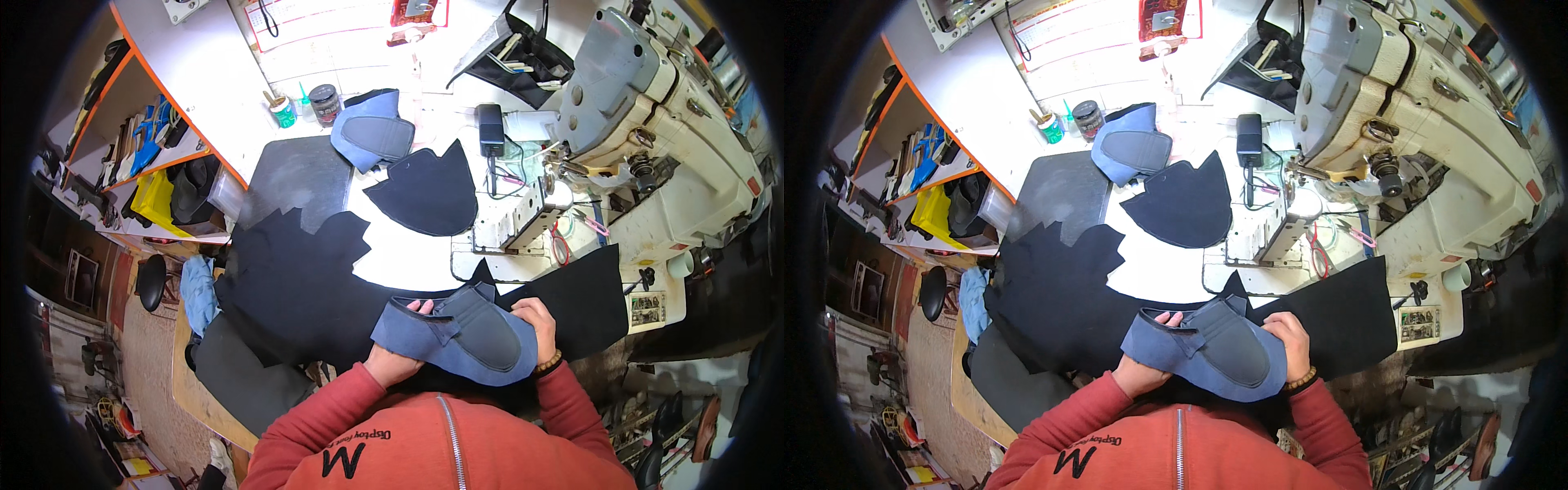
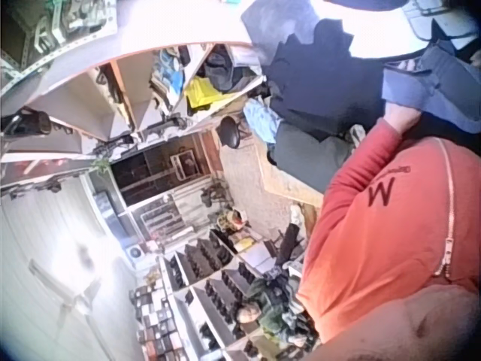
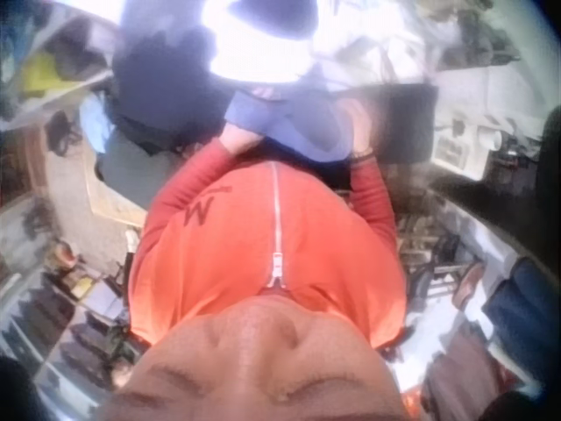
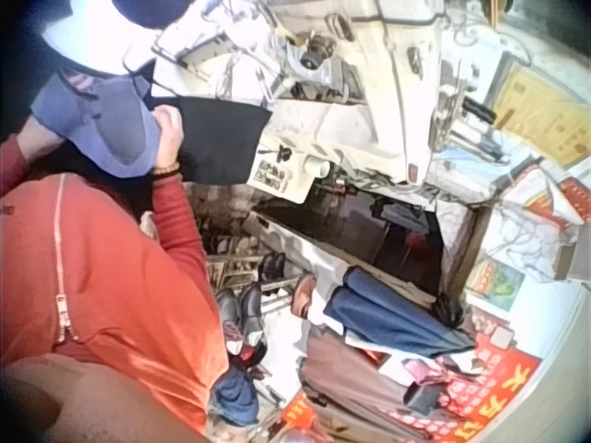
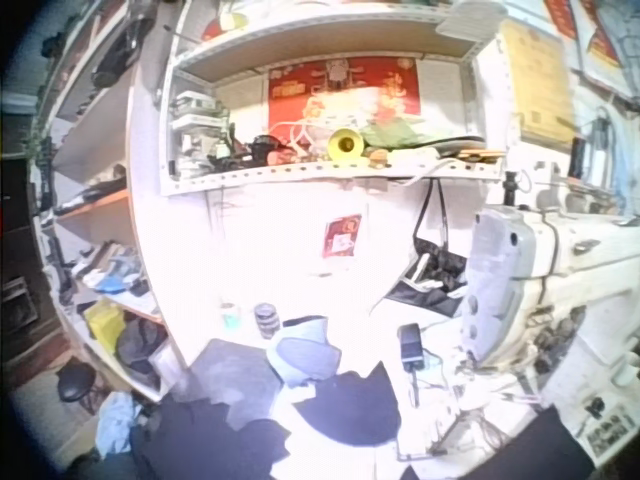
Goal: The person handles black and blue shoe components on a worktable, unfolding and smoothing a large black fabric piece, then picking up and inspecting a blue shoe upper. The person repeatedly aligns and adjusts the parts without using a tool.
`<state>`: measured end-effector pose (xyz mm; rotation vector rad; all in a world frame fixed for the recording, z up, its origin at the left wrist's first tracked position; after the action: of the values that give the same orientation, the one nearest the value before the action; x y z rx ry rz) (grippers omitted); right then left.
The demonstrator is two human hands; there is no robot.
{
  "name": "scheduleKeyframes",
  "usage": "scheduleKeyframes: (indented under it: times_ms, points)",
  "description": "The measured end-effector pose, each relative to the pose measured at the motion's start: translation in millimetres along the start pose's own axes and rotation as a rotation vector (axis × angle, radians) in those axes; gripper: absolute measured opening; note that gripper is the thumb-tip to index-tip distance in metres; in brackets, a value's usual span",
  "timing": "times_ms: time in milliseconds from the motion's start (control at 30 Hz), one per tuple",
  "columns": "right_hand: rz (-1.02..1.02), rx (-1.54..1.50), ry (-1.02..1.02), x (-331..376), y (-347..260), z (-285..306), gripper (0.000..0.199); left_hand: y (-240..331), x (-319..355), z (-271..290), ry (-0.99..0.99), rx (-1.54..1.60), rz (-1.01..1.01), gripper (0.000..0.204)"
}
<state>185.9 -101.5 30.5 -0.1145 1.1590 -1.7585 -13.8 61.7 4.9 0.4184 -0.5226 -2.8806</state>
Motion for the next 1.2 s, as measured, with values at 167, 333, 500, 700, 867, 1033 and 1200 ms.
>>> scheduleKeyframes:
  times_ms: [167, 333, 500, 700, 867, 1033, 1200]
  points:
    - [0.143, -0.047, -0.083, -26.8, -43.8, -7.9, 0.015, -16.2, 4.5, -3.2, -0.095, 0.271, -0.011, 0.042]
    - [0.185, -0.168, -0.064, -56.4, -92.4, -37.5, 0.019, -45.2, 14.1, -8.6, 0.047, 0.513, 0.150, 0.039]
    - [0.209, -0.271, -0.112, -69.5, -129.1, -63.4, 0.022, -50.3, 18.7, -32.3, 0.020, 1.202, 0.407, 0.048]
    - [0.203, -0.327, -0.151, -78.5, -137.7, -82.7, 0.022, -27.7, 18.8, 11.1, 0.424, 0.047, 0.119, 0.031]
    - [0.189, -0.367, -0.139, -81.8, -138.0, -91.0, 0.022, -33.8, 18.5, 16.3, 0.327, 0.772, 0.266, 0.048]
    - [0.135, -0.450, -0.110, -87.9, -137.3, -93.3, 0.016, -35.0, 26.4, 20.8, 0.281, 0.616, 0.382, 0.058]
    - [0.109, -0.456, -0.238, -93.1, -138.6, -114.4, 0.018, -32.0, 32.5, 10.9, 0.209, 0.095, 0.208, 0.056]
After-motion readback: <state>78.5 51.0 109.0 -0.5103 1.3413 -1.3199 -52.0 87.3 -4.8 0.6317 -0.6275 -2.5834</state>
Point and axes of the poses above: each hand's wrist, its own x-axis away from the middle knuckle, its own z-axis out of the back of the hand, y = z × x, the point moved 6 cm from there along -x, towards the middle knuckle, and after that the axes turned 4 degrees about -x, right-handed, at the moved point
